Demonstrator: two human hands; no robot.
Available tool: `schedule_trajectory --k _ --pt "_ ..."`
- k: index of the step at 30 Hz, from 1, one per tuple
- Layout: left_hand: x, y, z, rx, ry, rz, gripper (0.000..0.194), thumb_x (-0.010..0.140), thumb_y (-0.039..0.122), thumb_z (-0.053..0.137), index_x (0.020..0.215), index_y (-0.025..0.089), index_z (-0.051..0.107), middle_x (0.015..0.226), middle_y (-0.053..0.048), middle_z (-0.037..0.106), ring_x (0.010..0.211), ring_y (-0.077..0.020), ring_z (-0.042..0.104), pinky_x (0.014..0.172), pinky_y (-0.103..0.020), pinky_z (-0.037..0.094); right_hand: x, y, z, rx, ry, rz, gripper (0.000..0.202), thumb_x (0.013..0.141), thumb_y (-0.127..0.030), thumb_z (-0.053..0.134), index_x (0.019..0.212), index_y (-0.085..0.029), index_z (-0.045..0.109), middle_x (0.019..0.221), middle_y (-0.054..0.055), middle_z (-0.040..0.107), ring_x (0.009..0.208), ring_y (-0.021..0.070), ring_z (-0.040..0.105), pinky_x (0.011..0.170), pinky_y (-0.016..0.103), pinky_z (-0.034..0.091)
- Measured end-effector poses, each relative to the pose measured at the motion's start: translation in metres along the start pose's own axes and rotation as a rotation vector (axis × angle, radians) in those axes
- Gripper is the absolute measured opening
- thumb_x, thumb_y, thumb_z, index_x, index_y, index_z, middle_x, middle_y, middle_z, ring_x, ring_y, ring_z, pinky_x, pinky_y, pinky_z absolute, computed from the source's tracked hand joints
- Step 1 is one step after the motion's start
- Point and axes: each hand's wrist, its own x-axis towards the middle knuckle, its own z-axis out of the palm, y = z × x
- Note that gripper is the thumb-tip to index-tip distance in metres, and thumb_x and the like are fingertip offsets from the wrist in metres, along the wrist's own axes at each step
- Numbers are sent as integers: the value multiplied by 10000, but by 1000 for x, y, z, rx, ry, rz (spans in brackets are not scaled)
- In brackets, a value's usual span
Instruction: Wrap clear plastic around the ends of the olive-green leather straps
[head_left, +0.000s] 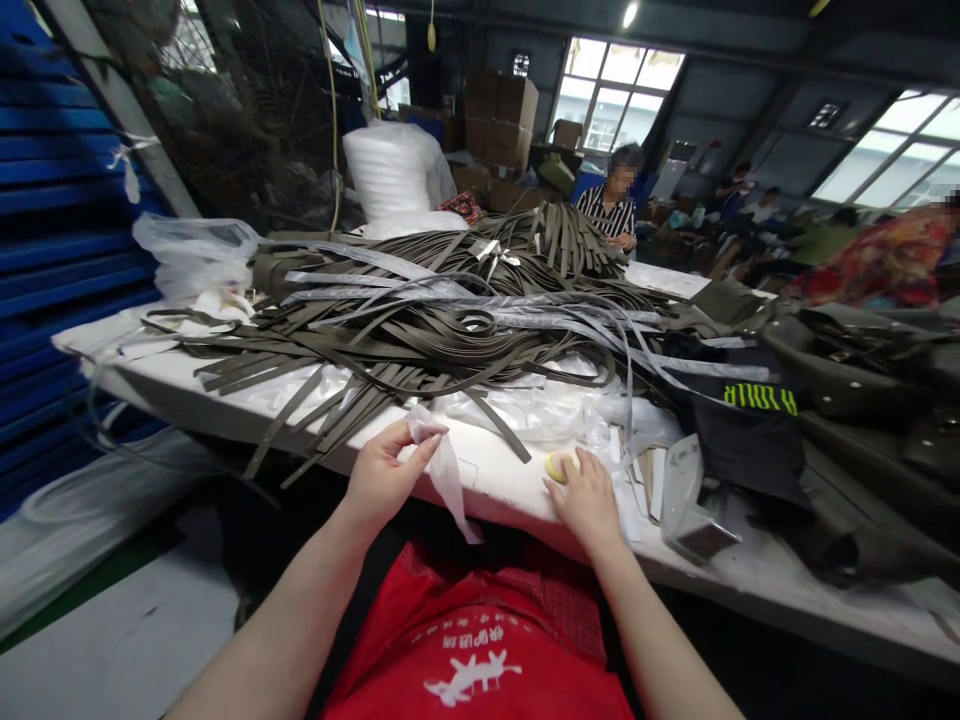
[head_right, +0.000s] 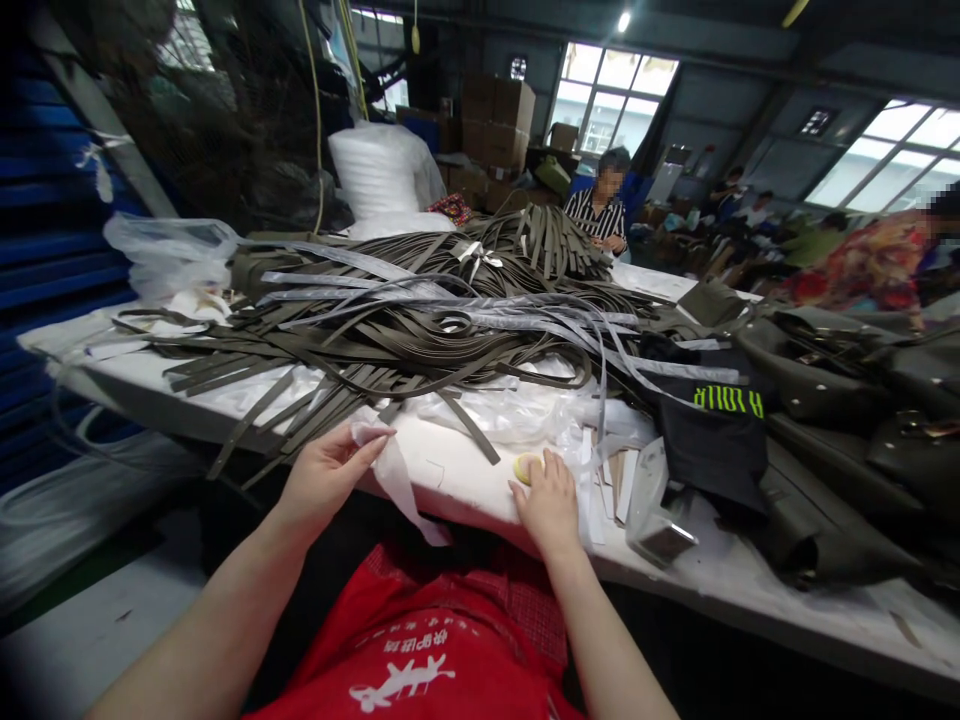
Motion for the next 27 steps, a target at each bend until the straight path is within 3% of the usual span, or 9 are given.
schedule_trajectory --k 5,10,12,14,17,19,23,27 --pt "1 0 2 97 -94 64 285 858 419 619 805 168 743 781 -40 656 793 -186 596 772 -284 453 -5 11 14 -175 -108 -64 511 904 -356 568 1330 -74 565 1436 221 467 1371 374 354 1108 506 277" --pt "-7 -8 13 151 -263 40 276 842 395 613 726 161 703 737 -30 601 742 -170 565 704 -264 427 5 9 7 -107 -78 -57 431 893 -364 577 1217 -88 646 1365 220 533 1321 380 414 1090 509 309" --pt "-13 -12 21 161 -337 2 263 834 385 612 728 162 704 718 -27 601 722 -167 563 695 -261 420 8 -3 -8 70 -16 -51 376 908 -348 536 1165 -107 666 1284 207 585 1237 352 492 1050 495 366" --pt "-19 -16 27 164 -412 -24 270 827 378 611 687 159 684 690 -23 589 689 -158 549 669 -254 408 9 -25 -24 378 -42 -73 366 924 -355 504 1172 -133 655 1147 165 648 1071 283 590 958 431 454" --pt "-26 -22 34 162 -526 -27 289 830 352 596 628 151 646 657 -16 570 660 -145 523 642 -243 388 7 -61 -41 858 -312 -104 379 887 -425 589 1165 -177 662 994 90 686 869 205 633 798 340 510" --pt "-29 -25 35 157 -577 -27 275 838 334 584 650 145 652 672 -19 585 677 -145 527 656 -240 388 6 -79 -42 1066 -456 -86 378 830 -438 673 1110 -184 688 966 67 691 841 186 631 770 315 506" --pt "-35 -31 31 122 -610 -62 217 821 291 596 696 129 669 713 -24 611 711 -145 547 693 -235 407 6 -91 -28 1384 -578 49 303 738 -415 776 881 -164 690 836 35 700 744 150 626 719 277 496" --pt "-38 -36 27 92 -617 -77 170 792 288 636 760 131 692 747 -23 626 729 -144 559 700 -230 415 6 -92 -22 1432 -560 71 262 716 -358 805 759 -156 643 727 3 682 651 110 596 653 231 471"
